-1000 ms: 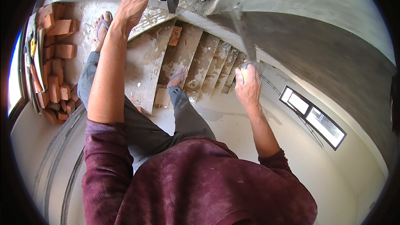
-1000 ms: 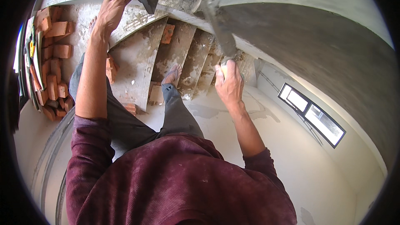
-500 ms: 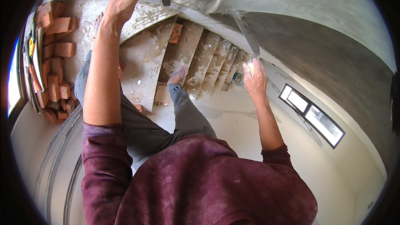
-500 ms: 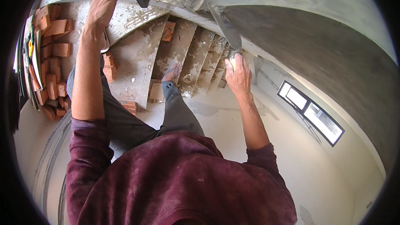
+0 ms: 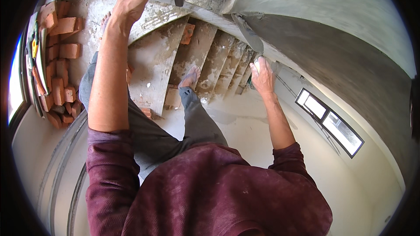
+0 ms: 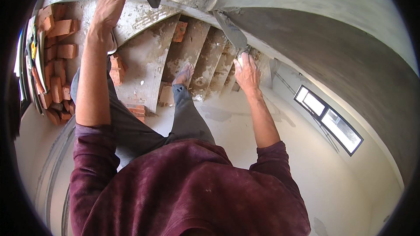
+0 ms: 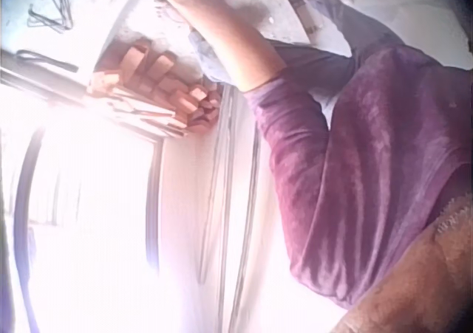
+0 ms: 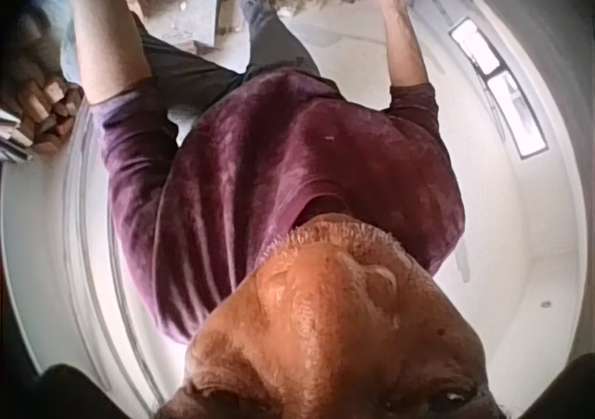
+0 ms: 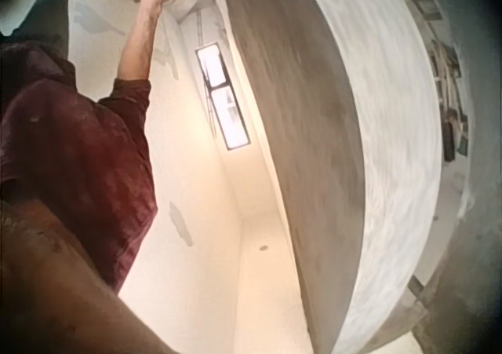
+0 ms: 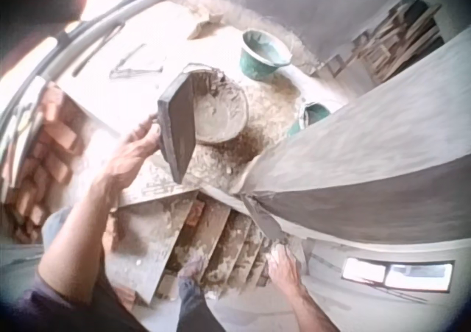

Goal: The person uses a trowel to apply wet cement mix to a concrete pillar and then uses a rectangular smoothing board to level and smooth the surface.

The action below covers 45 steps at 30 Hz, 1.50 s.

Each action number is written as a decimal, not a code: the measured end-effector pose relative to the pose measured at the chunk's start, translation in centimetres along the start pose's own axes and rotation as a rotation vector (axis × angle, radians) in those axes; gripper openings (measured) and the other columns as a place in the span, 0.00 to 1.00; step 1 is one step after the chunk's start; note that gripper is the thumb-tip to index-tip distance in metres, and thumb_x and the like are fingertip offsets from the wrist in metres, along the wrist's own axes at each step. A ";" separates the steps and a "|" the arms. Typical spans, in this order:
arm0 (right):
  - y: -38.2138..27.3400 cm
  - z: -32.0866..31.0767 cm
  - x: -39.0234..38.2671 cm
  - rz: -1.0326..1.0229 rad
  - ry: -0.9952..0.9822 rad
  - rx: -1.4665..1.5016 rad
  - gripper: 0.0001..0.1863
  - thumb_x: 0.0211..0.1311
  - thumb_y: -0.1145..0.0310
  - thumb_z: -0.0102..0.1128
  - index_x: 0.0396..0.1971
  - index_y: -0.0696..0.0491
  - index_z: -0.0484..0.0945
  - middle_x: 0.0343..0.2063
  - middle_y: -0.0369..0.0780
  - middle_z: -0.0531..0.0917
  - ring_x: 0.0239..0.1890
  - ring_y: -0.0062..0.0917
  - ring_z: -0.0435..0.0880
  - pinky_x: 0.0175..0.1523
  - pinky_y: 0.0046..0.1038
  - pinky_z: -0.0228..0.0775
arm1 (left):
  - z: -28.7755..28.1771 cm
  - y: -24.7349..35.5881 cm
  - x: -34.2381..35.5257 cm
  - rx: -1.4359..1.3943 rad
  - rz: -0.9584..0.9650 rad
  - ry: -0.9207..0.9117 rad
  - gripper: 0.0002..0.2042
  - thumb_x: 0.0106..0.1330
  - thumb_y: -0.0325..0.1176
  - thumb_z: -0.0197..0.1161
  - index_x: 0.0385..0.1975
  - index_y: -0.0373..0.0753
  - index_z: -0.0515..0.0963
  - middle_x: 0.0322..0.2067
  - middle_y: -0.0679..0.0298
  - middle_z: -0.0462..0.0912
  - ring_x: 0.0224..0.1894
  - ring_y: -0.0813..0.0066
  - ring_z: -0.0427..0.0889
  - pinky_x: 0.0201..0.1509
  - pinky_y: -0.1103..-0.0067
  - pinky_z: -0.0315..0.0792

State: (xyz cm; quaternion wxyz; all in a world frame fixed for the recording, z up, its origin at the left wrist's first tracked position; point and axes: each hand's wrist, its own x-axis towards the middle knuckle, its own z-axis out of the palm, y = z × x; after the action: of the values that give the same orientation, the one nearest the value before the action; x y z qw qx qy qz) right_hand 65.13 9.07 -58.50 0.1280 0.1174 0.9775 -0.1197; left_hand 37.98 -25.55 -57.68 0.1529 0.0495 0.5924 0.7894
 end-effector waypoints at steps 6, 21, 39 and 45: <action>-1.0 -4.2 -0.4 -0.128 0.119 0.128 0.12 0.63 0.67 0.59 0.42 0.57 0.72 0.35 0.52 0.80 0.37 0.50 0.79 0.40 0.45 0.71 | -0.5 0.1 0.1 -0.036 0.014 -0.014 0.25 0.76 0.43 0.49 0.68 0.38 0.60 0.56 0.66 0.75 0.57 0.78 0.71 0.65 0.75 0.64; -1.4 2.3 1.5 -0.053 -0.027 0.045 0.16 0.64 0.62 0.58 0.45 0.56 0.69 0.41 0.50 0.79 0.42 0.51 0.79 0.44 0.47 0.72 | -0.2 0.2 -0.4 -0.027 0.016 0.027 0.26 0.76 0.42 0.49 0.68 0.37 0.59 0.57 0.65 0.75 0.56 0.78 0.73 0.66 0.74 0.64; -1.8 1.1 2.1 -0.019 0.061 -0.111 0.16 0.63 0.63 0.60 0.46 0.53 0.71 0.38 0.46 0.78 0.37 0.48 0.81 0.38 0.44 0.75 | -0.4 1.0 -0.6 -0.035 -0.002 0.078 0.28 0.75 0.41 0.51 0.70 0.36 0.54 0.60 0.61 0.73 0.59 0.75 0.72 0.68 0.74 0.63; -5.8 -1.6 -1.2 -0.127 0.007 0.241 0.13 0.65 0.62 0.57 0.42 0.55 0.71 0.33 0.50 0.77 0.34 0.50 0.79 0.36 0.45 0.70 | -5.8 3.9 -0.9 -0.153 0.149 0.226 0.18 0.75 0.38 0.51 0.61 0.38 0.69 0.49 0.65 0.79 0.50 0.78 0.77 0.57 0.75 0.71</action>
State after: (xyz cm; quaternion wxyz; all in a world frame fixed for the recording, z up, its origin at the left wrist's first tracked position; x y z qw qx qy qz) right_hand 64.36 3.74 -55.45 0.1020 0.0701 0.9619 -0.2438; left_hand 36.65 -32.14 -55.56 0.0296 -0.0078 0.5387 0.8419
